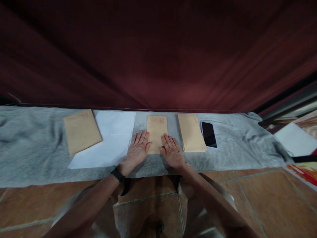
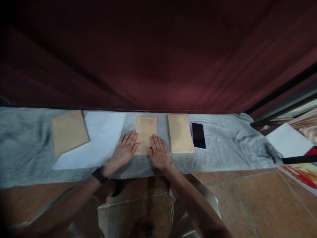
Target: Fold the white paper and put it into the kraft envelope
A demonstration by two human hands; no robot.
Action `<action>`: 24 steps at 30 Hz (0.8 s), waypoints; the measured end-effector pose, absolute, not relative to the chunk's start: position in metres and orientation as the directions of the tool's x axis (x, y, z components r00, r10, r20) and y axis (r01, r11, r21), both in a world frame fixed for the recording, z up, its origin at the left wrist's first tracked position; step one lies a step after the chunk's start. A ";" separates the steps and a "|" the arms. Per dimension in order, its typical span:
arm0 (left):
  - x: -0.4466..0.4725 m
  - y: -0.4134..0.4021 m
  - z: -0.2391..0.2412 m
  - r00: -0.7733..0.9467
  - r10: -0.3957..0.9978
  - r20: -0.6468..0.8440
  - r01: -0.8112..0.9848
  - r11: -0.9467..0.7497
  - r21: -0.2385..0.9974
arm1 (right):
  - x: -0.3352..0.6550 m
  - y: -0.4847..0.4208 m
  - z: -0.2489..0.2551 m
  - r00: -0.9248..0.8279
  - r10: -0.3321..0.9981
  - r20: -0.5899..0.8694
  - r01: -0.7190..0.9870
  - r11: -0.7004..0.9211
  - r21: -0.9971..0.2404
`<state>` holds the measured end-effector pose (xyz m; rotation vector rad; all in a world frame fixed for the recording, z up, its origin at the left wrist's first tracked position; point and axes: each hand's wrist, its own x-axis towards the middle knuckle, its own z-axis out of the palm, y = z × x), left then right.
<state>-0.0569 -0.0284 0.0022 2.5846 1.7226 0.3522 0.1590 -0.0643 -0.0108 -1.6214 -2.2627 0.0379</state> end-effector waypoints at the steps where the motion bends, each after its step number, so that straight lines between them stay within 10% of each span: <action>1: -0.055 -0.025 0.004 0.369 0.910 0.189 0.906 -0.398 0.145 | 0.159 -0.064 -0.012 -0.273 0.922 0.274 0.915 0.337 -0.222; 24: 0.000 0.030 0.012 0.346 0.933 0.098 0.915 -0.358 0.184 | 0.157 -0.061 -0.005 -0.276 0.937 0.215 0.926 0.320 -0.203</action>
